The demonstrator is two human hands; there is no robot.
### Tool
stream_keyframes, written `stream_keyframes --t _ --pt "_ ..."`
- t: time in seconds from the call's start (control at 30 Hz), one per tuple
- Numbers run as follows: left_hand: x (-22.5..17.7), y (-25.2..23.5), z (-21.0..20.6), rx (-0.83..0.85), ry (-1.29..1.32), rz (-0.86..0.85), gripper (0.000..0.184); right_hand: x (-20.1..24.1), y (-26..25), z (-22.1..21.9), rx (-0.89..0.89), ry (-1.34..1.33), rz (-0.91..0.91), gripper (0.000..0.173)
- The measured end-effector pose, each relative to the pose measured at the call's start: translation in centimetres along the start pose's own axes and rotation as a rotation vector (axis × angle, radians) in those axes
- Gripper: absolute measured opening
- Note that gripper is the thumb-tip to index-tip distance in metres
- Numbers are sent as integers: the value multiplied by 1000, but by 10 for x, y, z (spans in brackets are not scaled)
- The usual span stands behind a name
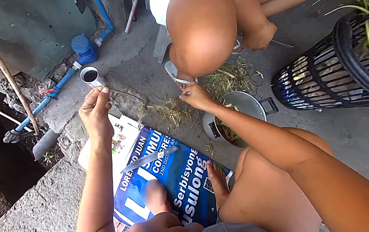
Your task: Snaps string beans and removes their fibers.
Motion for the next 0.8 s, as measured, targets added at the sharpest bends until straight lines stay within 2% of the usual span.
stream_keyframes --t 0.13,0.2,0.27,0.37,0.5,0.7,0.8 --pt "2 5 -23 61 -32 -5 12 45 4 5 -105 -417 187 17" --pt "2 8 -33 83 -23 0 13 64 8 0 -46 -598 226 25" --pt "3 10 -41 93 25 12 13 76 13 -7 19 -676 191 30" --pt "5 11 -49 92 105 30 13 77 17 -20 69 -685 158 28" --pt "4 12 -51 98 108 2 13 69 16 -28 39 -630 196 11" --pt "4 14 -41 57 20 -24 12 64 17 -31 69 -505 268 10" --pt "0 12 -32 31 13 -61 13 52 15 -34 69 -385 244 9"
Point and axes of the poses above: each hand's wrist, its own y-axis away from the middle knuckle, its own z-axis out of the back of the hand, x = y × z, the point moved 7 cm from there along -y, towards the middle knuckle, and after that the axes turned 15 degrees about z, right-handed, at the moved point
